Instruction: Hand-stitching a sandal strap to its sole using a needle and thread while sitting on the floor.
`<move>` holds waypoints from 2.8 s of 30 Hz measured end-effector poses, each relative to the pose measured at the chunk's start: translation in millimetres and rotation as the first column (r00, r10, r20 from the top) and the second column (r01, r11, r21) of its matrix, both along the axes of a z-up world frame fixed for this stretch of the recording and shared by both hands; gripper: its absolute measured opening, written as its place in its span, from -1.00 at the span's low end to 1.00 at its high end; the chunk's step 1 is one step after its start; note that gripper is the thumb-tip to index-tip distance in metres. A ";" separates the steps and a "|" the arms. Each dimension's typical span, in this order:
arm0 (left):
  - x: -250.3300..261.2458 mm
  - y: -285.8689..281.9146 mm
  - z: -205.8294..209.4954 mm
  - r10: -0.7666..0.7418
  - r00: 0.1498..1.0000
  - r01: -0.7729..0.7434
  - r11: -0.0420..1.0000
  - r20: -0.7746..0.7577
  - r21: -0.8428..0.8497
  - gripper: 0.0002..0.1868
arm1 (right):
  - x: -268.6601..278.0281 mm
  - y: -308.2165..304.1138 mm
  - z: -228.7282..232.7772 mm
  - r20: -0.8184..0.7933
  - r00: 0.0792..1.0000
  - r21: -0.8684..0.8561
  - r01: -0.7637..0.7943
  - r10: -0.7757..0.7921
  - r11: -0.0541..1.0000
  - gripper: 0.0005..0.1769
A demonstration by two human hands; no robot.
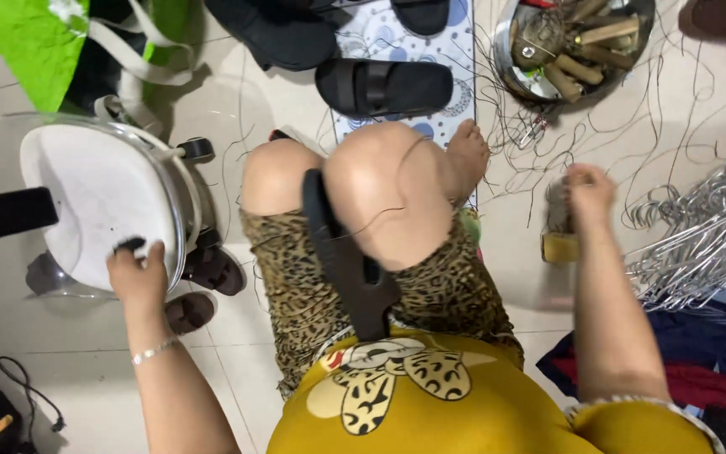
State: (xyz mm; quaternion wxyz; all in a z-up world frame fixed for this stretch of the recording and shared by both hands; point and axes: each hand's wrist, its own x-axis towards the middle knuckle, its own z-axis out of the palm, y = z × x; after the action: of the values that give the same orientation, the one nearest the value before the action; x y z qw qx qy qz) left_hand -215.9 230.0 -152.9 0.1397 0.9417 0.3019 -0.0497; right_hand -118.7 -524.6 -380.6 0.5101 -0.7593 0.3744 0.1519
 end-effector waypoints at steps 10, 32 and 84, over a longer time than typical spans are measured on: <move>-80.4 0.6 -11.0 0.195 0.940 -0.142 0.970 -0.279 0.200 -0.42 | 43.1 52.5 -169.1 -0.082 0.993 -0.547 -0.120 0.089 0.829 -0.71; 16.6 -92.2 17.3 0.066 0.963 -0.096 0.990 -0.261 -0.102 -0.41 | -38.2 49.0 102.2 0.315 0.947 0.934 -0.297 -0.064 0.197 -0.48; 108.8 -205.2 170.5 0.315 0.638 0.628 0.314 0.702 -0.712 -0.71 | 76.8 278.0 313.0 0.716 0.324 -0.136 -0.804 0.618 0.579 -0.63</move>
State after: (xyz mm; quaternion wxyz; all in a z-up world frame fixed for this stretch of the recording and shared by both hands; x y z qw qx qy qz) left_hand -107.0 24.8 17.6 0.7572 0.6323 0.0198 0.1624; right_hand -41.9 -246.5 -67.5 0.5779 -0.7708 -0.2458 0.1067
